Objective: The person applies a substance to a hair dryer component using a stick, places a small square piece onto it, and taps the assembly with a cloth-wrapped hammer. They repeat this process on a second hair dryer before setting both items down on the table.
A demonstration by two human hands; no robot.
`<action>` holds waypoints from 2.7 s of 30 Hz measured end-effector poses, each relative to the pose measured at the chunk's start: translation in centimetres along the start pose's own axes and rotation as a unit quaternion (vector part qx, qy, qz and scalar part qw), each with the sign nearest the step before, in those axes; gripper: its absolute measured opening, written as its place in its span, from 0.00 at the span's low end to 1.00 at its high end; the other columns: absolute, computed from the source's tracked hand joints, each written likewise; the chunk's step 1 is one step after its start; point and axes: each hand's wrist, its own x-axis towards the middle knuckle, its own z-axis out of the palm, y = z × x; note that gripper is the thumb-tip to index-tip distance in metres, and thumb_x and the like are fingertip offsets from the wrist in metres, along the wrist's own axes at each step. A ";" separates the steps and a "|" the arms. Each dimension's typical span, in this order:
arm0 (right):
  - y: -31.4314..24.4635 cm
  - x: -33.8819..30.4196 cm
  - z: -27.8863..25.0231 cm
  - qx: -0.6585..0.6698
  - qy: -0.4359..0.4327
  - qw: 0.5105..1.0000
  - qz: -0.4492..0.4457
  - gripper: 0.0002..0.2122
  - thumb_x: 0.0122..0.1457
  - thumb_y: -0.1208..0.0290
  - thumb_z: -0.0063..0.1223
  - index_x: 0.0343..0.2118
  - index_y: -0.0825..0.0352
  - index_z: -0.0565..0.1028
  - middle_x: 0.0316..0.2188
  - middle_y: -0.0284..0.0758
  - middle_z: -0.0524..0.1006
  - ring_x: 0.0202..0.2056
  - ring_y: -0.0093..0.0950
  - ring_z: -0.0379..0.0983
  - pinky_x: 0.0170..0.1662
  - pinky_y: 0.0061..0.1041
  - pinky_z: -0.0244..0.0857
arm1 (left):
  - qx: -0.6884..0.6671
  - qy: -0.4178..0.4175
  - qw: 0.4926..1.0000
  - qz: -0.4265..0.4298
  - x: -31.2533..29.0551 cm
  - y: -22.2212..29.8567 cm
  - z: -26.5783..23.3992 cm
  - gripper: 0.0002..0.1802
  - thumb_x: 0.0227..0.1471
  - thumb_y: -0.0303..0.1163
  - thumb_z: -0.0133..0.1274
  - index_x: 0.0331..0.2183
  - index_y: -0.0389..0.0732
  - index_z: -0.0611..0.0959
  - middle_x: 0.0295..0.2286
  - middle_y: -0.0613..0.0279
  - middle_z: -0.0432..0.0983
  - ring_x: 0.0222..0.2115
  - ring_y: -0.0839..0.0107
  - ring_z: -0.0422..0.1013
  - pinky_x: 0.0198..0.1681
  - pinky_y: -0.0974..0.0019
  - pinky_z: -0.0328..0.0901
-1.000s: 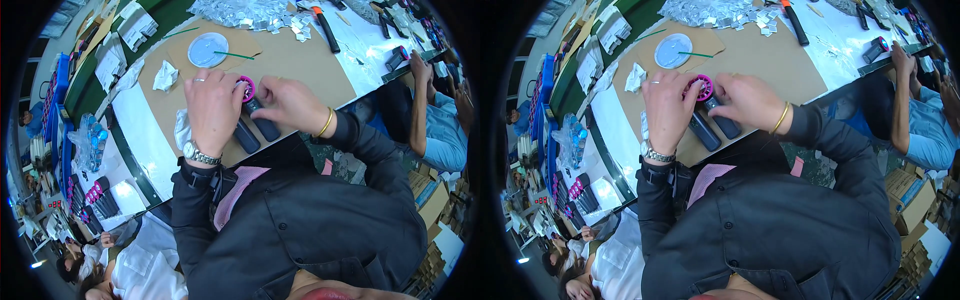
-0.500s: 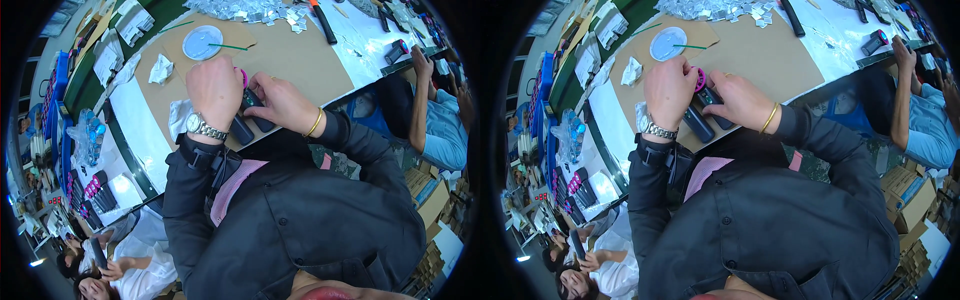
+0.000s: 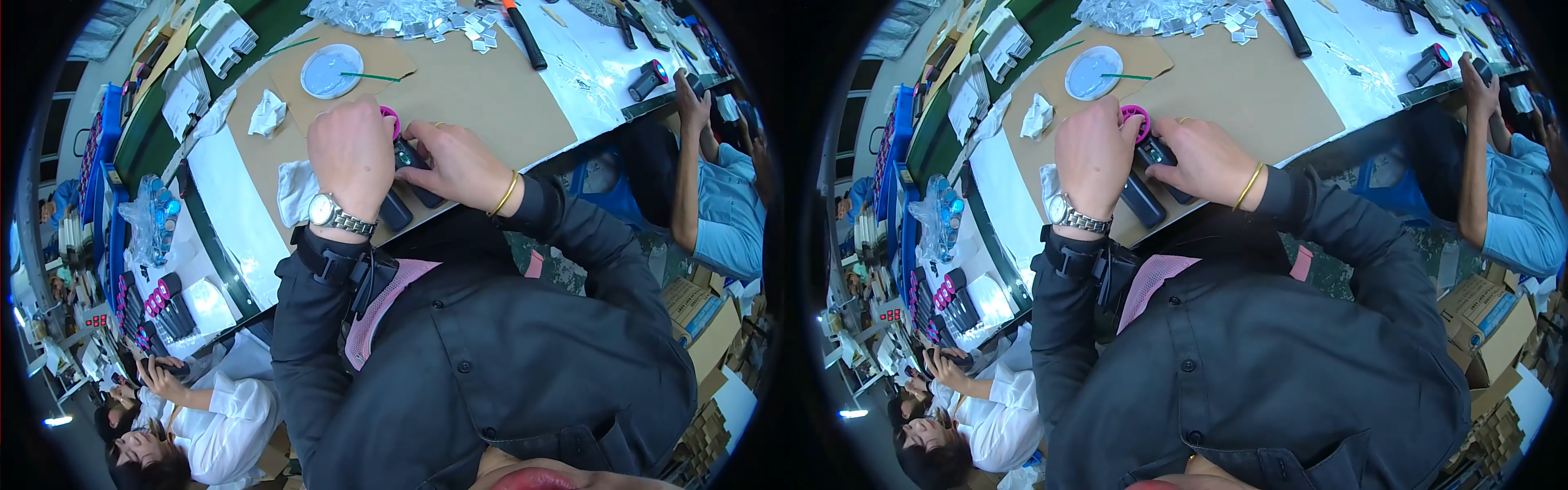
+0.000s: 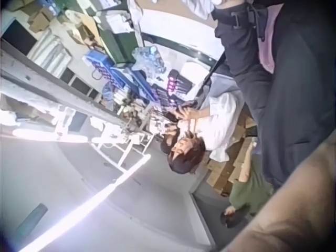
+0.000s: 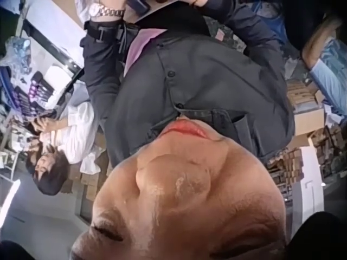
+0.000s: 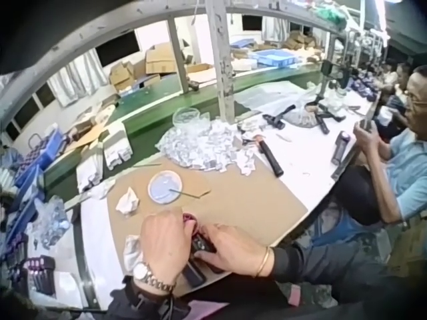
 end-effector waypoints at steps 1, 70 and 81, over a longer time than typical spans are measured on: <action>0.0 0.0 0.0 0.000 0.002 1.000 -0.001 0.22 0.55 0.63 0.74 0.46 0.70 0.78 0.31 0.46 0.82 0.34 0.46 0.81 0.38 0.42 0.74 | -0.005 0.000 1.000 -0.008 0.0 0.1 0.0 0.14 0.54 0.39 0.65 0.30 0.36 0.86 0.26 0.44 0.82 0.30 0.43 0.79 0.33 0.45 0.71; 4.9 14.1 -4.9 0.251 0.021 0.947 0.199 0.12 0.65 0.63 0.68 0.39 0.69 0.89 0.25 0.23 0.79 0.26 0.14 0.67 0.30 0.20 0.60 | -0.047 0.165 0.983 0.071 -6.2 -0.2 1.7 0.16 0.47 0.27 0.61 0.42 0.41 0.88 0.31 0.66 0.71 0.37 0.65 0.69 0.43 0.57 0.61; 5.0 13.7 -4.9 0.363 0.038 0.904 0.223 0.09 0.66 0.67 0.67 0.38 0.68 0.86 0.21 0.20 0.68 0.23 0.12 0.56 0.26 0.18 0.48 | -0.041 0.157 0.984 0.073 -6.6 -0.4 2.0 0.19 0.47 0.27 0.61 0.44 0.40 0.89 0.31 0.65 0.73 0.38 0.65 0.70 0.43 0.57 0.62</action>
